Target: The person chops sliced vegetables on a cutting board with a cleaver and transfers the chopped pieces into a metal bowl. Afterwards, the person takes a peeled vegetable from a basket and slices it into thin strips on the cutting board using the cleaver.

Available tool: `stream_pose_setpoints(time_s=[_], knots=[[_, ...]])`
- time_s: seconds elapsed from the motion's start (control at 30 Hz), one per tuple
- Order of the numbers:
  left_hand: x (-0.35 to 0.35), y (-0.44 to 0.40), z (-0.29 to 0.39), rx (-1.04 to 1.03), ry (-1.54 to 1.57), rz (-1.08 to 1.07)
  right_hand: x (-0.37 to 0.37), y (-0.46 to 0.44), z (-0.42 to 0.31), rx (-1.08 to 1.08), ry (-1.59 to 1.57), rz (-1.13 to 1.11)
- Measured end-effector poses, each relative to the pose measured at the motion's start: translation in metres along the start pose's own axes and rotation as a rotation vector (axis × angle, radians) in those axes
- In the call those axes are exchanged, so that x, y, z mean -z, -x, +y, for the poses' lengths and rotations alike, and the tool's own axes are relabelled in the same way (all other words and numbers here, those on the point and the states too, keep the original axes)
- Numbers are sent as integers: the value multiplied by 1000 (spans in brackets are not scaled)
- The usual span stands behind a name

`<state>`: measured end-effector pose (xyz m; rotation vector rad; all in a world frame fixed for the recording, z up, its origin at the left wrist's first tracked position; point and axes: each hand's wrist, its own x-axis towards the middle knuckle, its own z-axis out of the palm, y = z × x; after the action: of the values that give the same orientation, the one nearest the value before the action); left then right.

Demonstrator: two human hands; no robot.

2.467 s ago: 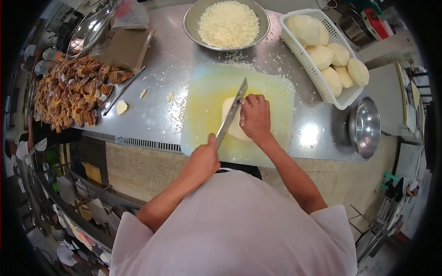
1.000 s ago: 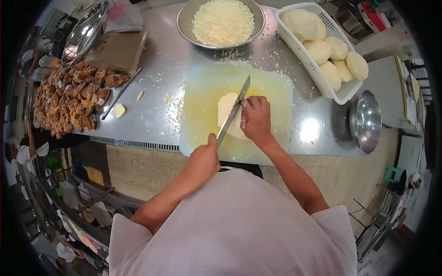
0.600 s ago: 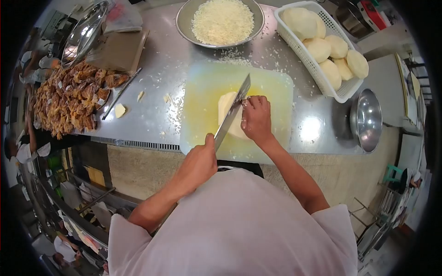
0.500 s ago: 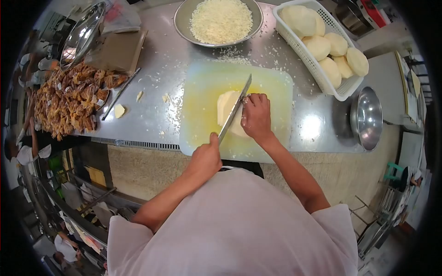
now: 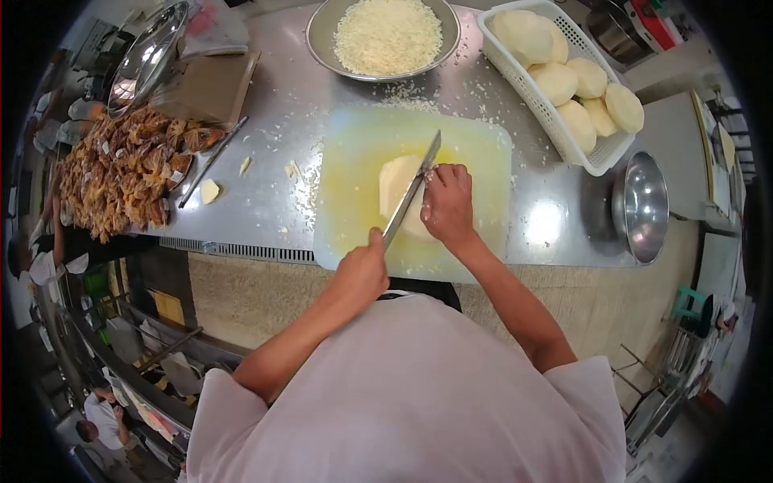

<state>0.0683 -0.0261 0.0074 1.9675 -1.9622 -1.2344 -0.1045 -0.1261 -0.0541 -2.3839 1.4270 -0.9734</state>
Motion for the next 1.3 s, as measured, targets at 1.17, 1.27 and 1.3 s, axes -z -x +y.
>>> stream_pose_setpoints(time_s=[1.17,1.27,1.3], knots=[[-32,-57,-11,-155,-5,87,1,5,6,36,-71,35],[-12,-54,-8,-186,15,67,-1,9,10,54,-6,64],[-4,-45,-4,-185,17,67,-1,8,9,54,-7,62]])
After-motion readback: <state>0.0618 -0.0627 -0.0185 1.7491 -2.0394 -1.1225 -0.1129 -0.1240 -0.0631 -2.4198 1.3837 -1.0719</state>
